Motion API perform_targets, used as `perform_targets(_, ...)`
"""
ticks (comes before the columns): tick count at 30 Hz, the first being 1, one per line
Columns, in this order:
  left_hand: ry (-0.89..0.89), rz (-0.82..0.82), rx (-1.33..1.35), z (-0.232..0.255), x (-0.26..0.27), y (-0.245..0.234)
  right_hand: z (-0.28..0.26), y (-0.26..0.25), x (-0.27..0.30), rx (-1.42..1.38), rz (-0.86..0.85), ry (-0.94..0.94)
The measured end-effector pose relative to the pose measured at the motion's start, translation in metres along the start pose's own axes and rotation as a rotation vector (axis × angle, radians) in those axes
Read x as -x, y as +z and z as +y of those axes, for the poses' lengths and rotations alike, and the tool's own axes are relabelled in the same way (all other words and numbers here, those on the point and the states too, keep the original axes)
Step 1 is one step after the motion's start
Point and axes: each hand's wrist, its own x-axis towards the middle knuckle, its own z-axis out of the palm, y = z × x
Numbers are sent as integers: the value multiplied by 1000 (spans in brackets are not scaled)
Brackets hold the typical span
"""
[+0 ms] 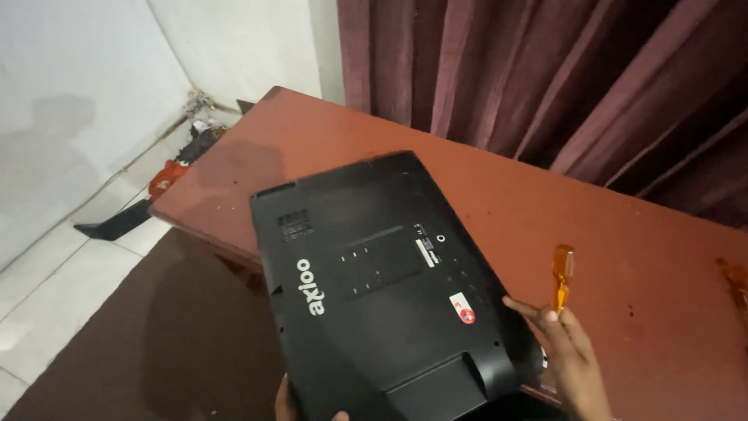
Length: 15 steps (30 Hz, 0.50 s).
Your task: Using a manual screwdriver to fasten or unfasten screws on the back panel of an electronic device.
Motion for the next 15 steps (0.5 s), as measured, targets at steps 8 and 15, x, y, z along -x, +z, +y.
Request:
perform_targets(8,-638,-545,-476,78,-71,7,-4,21,12,364,162,195)
perform_targets(15,920,-185,-904,54,-153,47,72,8,30,324,181,-106)
